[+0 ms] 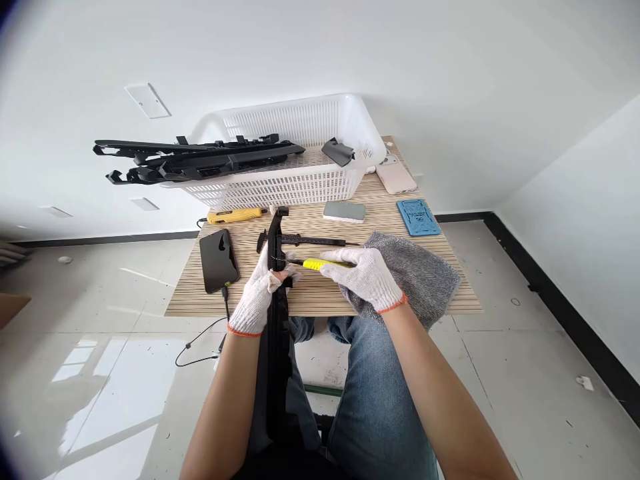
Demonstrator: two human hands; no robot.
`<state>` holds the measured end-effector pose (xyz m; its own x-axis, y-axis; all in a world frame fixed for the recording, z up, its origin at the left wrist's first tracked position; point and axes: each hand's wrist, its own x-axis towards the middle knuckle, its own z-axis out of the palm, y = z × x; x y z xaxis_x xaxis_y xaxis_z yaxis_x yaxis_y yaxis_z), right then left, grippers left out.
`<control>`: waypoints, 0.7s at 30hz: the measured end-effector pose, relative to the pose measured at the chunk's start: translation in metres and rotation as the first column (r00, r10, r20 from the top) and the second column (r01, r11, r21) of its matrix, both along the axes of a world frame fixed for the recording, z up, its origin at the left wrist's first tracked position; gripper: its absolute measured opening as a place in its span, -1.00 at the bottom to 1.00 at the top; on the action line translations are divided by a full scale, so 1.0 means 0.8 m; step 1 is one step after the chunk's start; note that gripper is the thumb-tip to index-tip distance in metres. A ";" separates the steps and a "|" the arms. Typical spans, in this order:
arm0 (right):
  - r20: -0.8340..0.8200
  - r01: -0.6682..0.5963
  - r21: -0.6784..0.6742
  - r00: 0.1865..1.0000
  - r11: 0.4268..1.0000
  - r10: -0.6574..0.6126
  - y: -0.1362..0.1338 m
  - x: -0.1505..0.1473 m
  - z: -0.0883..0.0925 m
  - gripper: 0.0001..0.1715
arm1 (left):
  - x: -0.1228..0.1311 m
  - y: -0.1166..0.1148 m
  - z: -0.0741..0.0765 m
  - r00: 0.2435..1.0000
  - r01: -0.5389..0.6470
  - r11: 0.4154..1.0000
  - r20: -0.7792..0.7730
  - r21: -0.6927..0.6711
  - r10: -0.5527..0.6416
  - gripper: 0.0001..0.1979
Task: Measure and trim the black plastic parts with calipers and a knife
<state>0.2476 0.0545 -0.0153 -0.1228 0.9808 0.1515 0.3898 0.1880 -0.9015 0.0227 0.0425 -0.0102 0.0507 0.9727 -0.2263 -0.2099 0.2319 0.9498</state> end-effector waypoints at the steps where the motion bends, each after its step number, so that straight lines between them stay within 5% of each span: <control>1: -0.005 0.000 -0.003 1.000 1.000 0.000 0.000 0.000 0.000 -0.62 | 0.000 0.000 -0.001 1.000 -0.007 1.000 -0.023 0.009 0.007 -0.24; 21: -0.009 0.021 -0.003 1.000 1.000 -0.021 0.002 0.001 -0.003 -0.63 | 0.002 0.004 0.001 0.998 -0.064 0.997 0.021 0.053 0.063 -0.08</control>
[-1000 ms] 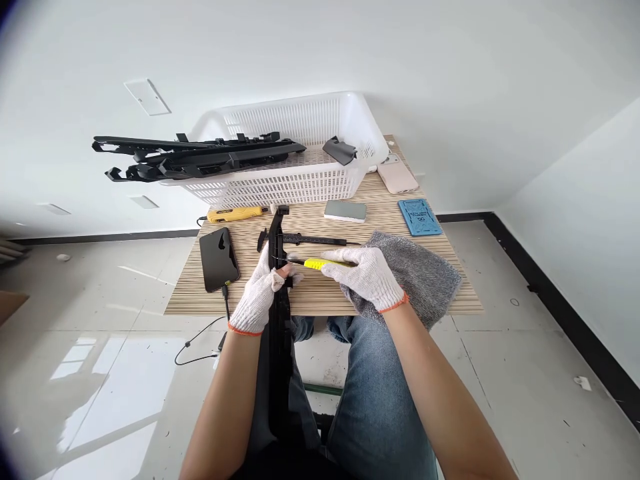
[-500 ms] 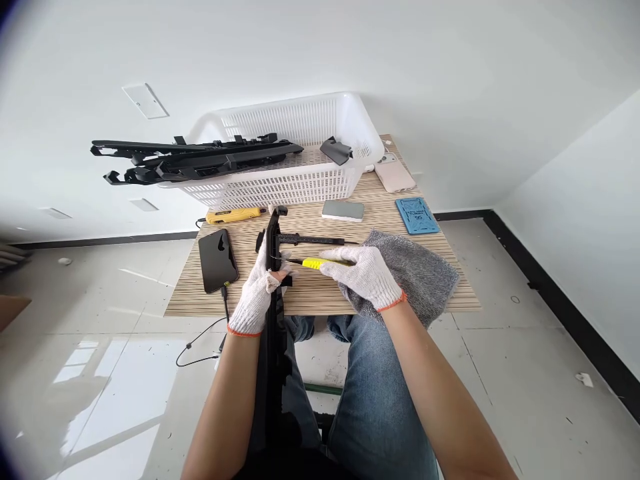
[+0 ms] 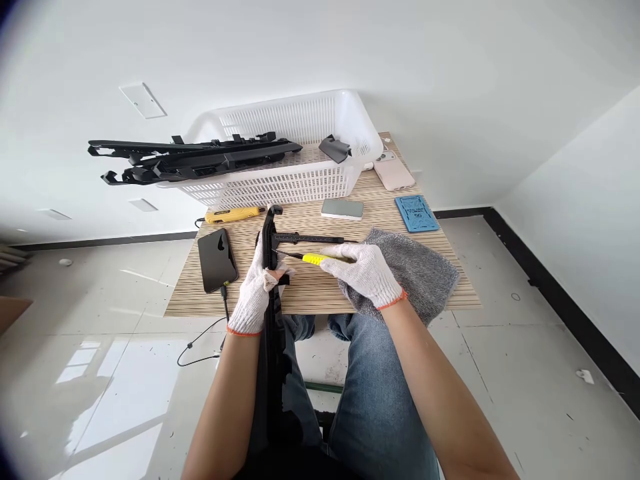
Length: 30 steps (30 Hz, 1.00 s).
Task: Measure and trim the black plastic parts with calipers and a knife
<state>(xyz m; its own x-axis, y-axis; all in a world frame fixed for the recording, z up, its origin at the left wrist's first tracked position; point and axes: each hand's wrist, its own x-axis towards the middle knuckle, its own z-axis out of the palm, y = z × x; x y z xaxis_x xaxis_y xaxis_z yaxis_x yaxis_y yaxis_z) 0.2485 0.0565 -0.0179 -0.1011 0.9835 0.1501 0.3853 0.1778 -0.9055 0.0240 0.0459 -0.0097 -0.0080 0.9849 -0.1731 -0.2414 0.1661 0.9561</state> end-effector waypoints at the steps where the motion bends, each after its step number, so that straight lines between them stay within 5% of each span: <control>1: 0.007 -0.003 0.005 1.000 1.000 0.003 0.000 0.000 0.000 -0.64 | -0.001 -0.001 -0.001 1.000 -0.001 1.000 -0.023 -0.006 0.001 -0.10; 30: -0.010 -0.002 -0.081 1.000 0.997 0.001 -0.003 -0.002 0.013 -0.52 | -0.005 -0.001 -0.010 0.992 0.038 0.999 -0.124 0.033 -0.034 -0.10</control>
